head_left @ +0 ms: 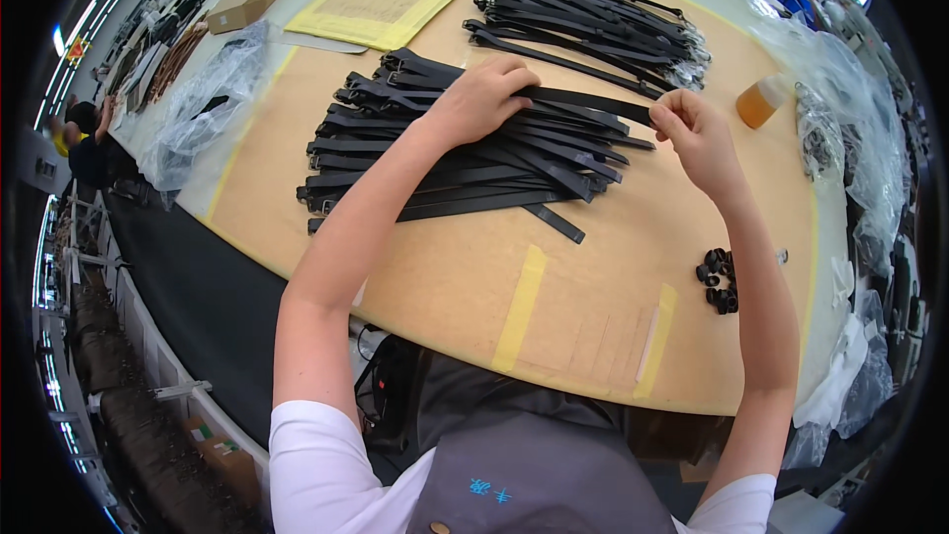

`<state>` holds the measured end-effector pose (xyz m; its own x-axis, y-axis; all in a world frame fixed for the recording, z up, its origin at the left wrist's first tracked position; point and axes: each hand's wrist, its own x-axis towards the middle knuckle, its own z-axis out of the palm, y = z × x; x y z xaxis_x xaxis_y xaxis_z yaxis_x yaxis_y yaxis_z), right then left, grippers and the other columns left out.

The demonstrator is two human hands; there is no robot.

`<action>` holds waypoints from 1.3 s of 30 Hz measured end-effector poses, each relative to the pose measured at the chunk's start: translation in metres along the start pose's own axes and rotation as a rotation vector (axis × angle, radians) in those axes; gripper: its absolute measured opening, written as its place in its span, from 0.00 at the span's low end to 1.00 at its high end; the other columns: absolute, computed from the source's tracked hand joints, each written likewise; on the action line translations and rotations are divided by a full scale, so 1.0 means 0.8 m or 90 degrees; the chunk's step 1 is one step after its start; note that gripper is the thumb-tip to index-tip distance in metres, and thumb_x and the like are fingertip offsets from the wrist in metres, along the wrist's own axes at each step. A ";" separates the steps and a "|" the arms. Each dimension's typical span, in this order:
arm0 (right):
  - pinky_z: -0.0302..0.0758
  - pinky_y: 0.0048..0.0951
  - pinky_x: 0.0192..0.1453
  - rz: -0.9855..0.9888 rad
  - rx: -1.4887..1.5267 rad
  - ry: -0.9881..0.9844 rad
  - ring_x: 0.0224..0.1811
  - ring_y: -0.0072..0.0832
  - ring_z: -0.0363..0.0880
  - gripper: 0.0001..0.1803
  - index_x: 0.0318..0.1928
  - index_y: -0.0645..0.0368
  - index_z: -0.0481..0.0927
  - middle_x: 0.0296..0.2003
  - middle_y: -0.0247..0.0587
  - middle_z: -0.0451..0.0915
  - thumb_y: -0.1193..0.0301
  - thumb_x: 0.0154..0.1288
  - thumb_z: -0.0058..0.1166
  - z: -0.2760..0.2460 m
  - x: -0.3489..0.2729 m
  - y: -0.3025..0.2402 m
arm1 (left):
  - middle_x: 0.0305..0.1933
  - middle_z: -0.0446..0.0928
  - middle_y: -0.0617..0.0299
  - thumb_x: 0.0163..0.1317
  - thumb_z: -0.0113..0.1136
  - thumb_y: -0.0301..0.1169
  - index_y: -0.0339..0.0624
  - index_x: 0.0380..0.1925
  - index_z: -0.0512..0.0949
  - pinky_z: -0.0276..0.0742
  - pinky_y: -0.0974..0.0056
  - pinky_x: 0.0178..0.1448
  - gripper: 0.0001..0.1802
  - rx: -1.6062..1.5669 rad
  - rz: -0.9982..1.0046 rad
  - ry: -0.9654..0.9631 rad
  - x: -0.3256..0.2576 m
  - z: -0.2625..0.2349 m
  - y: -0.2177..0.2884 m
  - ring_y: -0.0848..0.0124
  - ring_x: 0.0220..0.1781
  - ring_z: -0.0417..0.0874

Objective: The person assembles black fabric straps by inserting small black plastic rings into the ends of the straps. They pick up a strap, slide a ring onto it, and then use a yellow sponge to rub the ring into place. The person repeats this process for multiple straps, stacking the finished items on the table.

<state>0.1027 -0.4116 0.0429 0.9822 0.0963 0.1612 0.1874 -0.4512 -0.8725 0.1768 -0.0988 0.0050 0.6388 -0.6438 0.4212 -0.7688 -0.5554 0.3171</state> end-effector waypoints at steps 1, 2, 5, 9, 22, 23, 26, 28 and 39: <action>0.75 0.25 0.37 0.016 -0.010 0.016 0.32 0.20 0.80 0.09 0.39 0.65 0.80 0.28 0.36 0.82 0.70 0.72 0.58 -0.005 -0.001 0.000 | 0.53 0.77 0.55 0.65 0.64 0.26 0.40 0.50 0.78 0.77 0.57 0.61 0.14 0.010 0.003 0.006 -0.002 -0.004 -0.004 0.54 0.58 0.78; 0.75 0.25 0.37 0.031 -0.018 0.028 0.31 0.19 0.80 0.10 0.39 0.65 0.80 0.28 0.37 0.82 0.69 0.72 0.58 -0.002 -0.001 -0.003 | 0.54 0.77 0.55 0.65 0.63 0.24 0.41 0.50 0.78 0.77 0.57 0.61 0.14 0.004 -0.014 0.008 -0.006 -0.008 -0.009 0.55 0.58 0.78; 0.77 0.26 0.39 0.014 -0.118 0.046 0.31 0.20 0.81 0.11 0.39 0.65 0.80 0.29 0.38 0.83 0.68 0.72 0.58 0.003 -0.004 0.015 | 0.51 0.78 0.55 0.64 0.63 0.23 0.39 0.48 0.79 0.78 0.57 0.57 0.13 -0.042 -0.042 0.032 -0.012 -0.012 -0.017 0.55 0.55 0.80; 0.78 0.25 0.39 0.024 -0.111 0.011 0.32 0.20 0.81 0.10 0.39 0.65 0.77 0.32 0.39 0.85 0.69 0.73 0.57 0.015 -0.013 0.018 | 0.48 0.81 0.52 0.64 0.62 0.26 0.39 0.48 0.79 0.78 0.56 0.56 0.12 -0.037 -0.075 -0.012 -0.013 -0.009 -0.029 0.53 0.53 0.81; 0.79 0.20 0.42 0.106 0.280 -0.068 0.36 0.17 0.81 0.11 0.45 0.62 0.80 0.36 0.36 0.84 0.65 0.74 0.60 -0.043 -0.101 -0.060 | 0.37 0.85 0.52 0.49 0.69 0.18 0.40 0.46 0.81 0.80 0.58 0.41 0.21 0.137 -0.046 0.051 -0.051 -0.165 0.073 0.57 0.35 0.87; 0.78 0.20 0.41 0.141 0.298 -0.086 0.35 0.16 0.80 0.10 0.45 0.61 0.79 0.36 0.35 0.83 0.66 0.74 0.60 -0.033 -0.125 -0.058 | 0.36 0.84 0.53 0.47 0.71 0.19 0.40 0.45 0.81 0.80 0.58 0.41 0.21 0.119 -0.082 -0.029 -0.055 -0.158 0.102 0.58 0.35 0.86; 0.79 0.21 0.40 0.240 0.424 -0.106 0.35 0.17 0.81 0.09 0.46 0.63 0.77 0.36 0.37 0.84 0.69 0.75 0.59 0.014 -0.195 -0.035 | 0.35 0.81 0.57 0.45 0.78 0.28 0.40 0.46 0.81 0.79 0.57 0.48 0.25 -0.049 -0.065 -0.186 -0.080 -0.107 0.157 0.61 0.38 0.84; 0.80 0.22 0.40 0.258 0.448 -0.104 0.35 0.18 0.82 0.09 0.46 0.63 0.76 0.36 0.37 0.84 0.70 0.75 0.58 0.038 -0.227 -0.026 | 0.43 0.83 0.54 0.54 0.75 0.32 0.39 0.52 0.78 0.80 0.57 0.50 0.26 -0.168 -0.023 -0.259 -0.091 -0.057 0.196 0.58 0.43 0.85; 0.80 0.31 0.40 0.130 -0.260 0.107 0.31 0.31 0.84 0.09 0.44 0.62 0.81 0.32 0.43 0.85 0.70 0.68 0.62 -0.060 -0.245 -0.003 | 0.35 0.84 0.51 0.66 0.66 0.32 0.39 0.46 0.76 0.80 0.57 0.38 0.14 -0.378 -0.079 -0.195 -0.060 0.035 0.249 0.54 0.36 0.86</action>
<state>-0.0893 -0.4721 0.0353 0.9813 -0.1596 0.1072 -0.0529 -0.7604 -0.6472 -0.0060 -0.1937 0.0243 0.6357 -0.7627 0.1193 -0.5196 -0.3084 0.7968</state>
